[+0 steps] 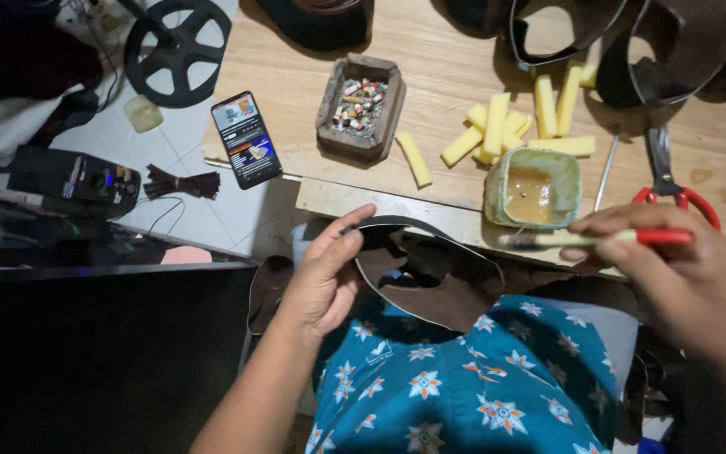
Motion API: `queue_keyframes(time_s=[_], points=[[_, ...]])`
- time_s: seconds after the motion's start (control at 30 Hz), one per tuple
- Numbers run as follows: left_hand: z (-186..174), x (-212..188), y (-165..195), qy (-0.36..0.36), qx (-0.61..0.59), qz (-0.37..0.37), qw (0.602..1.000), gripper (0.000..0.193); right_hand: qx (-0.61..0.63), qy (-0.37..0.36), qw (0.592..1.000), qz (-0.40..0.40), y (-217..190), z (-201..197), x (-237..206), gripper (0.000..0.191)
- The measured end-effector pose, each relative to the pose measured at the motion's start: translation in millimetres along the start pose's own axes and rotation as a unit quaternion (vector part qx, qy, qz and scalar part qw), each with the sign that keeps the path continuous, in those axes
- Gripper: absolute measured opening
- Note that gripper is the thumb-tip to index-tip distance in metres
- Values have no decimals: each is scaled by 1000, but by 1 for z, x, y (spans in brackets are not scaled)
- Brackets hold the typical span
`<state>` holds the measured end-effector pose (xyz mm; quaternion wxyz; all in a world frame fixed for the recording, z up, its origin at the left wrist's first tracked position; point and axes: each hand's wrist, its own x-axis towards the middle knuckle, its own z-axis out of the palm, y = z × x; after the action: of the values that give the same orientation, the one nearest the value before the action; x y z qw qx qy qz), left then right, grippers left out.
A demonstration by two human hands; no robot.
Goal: The person holds a shoe upper component in one hand and uses a brush to apply glue from a container onto its inner edge, working on one component at a time. They dip the brush back into the glue container repeatedly and set finished components on the table with others.
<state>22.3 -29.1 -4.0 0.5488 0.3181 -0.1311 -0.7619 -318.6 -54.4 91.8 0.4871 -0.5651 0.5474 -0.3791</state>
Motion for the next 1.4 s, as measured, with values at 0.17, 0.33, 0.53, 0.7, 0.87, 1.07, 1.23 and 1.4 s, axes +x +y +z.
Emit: queue_keyframes(time_s=[0.17, 0.33, 0.53, 0.7, 0.87, 1.07, 1.23, 1.4], points=[[7, 1, -8, -10, 20, -17, 1000, 57, -75, -152, 969, -180, -3, 54, -12, 19], [8, -1, -16, -7, 33, -15, 999, 55, -125, -218, 935, -252, 9, 100, 8, 20], [-4, -3, -13, 50, 30, -11, 998, 54, -219, -205, 920, -252, 7, 81, 7, 20], [0, -6, -11, 47, 60, -15, 997, 57, -149, -169, 928, -299, -7, 78, -4, 23], [17, -4, -13, 40, 81, -25, 996, 57, -179, -221, 895, -344, -4, 106, 12, 30], [19, -3, -4, 104, 56, -36, 992, 47, -263, -198, 864, -382, 1, 99, 9, 38], [18, -4, 1, 118, 56, -31, 991, 45, -272, -132, 879, -370, -10, 81, -5, 34], [29, -3, -2, 111, 80, -42, 990, 46, -206, -195, 869, -406, -12, 97, 10, 35]])
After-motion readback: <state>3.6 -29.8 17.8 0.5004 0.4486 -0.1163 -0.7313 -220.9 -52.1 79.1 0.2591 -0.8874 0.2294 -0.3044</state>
